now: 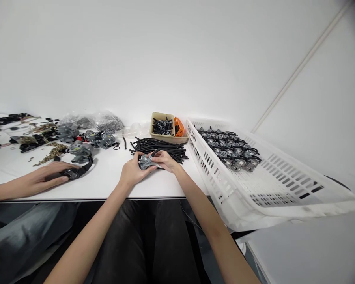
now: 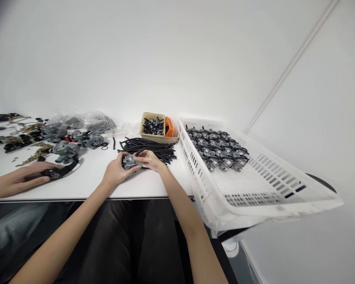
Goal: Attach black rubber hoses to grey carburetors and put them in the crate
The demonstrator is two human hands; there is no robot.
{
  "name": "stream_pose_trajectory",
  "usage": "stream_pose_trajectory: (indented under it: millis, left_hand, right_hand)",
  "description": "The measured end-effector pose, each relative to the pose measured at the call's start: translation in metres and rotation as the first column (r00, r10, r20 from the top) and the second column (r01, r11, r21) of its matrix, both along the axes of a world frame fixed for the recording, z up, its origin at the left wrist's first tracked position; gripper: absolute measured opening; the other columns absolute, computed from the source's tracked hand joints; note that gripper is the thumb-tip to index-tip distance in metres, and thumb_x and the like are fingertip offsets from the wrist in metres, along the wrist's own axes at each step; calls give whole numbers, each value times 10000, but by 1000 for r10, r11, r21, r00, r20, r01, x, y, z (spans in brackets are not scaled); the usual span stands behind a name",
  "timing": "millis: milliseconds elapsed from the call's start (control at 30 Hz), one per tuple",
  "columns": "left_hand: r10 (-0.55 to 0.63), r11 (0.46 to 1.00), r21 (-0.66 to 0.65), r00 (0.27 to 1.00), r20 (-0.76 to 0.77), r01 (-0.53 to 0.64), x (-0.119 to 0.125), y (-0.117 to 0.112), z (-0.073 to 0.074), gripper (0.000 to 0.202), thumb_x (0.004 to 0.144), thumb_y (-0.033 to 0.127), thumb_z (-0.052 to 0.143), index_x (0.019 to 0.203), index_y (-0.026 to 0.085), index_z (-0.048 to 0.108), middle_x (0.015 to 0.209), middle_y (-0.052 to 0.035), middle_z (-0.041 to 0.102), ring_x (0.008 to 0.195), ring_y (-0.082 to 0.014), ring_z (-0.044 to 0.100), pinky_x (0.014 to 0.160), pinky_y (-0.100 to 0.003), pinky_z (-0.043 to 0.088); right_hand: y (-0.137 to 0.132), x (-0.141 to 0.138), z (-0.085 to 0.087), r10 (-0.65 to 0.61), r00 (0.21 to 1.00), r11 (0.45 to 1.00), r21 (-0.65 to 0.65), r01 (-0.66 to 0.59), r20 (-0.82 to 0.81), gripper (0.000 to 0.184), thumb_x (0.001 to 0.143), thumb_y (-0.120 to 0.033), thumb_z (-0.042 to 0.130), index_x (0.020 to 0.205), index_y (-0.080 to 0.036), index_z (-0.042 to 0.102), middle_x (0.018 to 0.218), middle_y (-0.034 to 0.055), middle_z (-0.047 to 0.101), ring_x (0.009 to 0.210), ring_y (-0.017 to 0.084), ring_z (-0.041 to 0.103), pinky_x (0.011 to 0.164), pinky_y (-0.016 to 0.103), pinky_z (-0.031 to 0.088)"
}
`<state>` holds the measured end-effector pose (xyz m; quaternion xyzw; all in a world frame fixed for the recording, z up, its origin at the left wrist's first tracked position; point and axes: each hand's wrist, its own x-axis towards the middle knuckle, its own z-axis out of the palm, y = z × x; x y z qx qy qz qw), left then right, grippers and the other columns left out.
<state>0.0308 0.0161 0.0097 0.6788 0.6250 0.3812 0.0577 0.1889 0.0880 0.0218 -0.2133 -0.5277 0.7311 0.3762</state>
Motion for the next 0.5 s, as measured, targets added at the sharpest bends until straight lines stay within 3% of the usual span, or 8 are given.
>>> stream_pose_trajectory:
  millis: [300, 500]
  left_hand:
    - [12, 1000, -10, 1000, 5, -12, -1, 2, -2, 672, 650, 704, 583, 1113, 229, 471, 894, -80, 707, 802, -290, 678, 653, -329, 489]
    - [-18, 1000, 1, 999, 32, 18, -2, 2, -2, 662, 657, 685, 594, 1117, 224, 477, 917, -84, 707, 804, -285, 679, 663, -332, 497]
  right_hand:
    - [-1, 4, 3, 19, 1000, 997, -75, -18, 11, 333, 492, -156, 848, 747, -145, 634, 736, 1, 647, 741, 153, 618, 728, 286, 482]
    - [-2, 1, 3, -8, 1000, 999, 40, 9, -14, 370, 519, -169, 841, 849, -160, 674, 787, 0, 677, 769, 141, 624, 740, 266, 485]
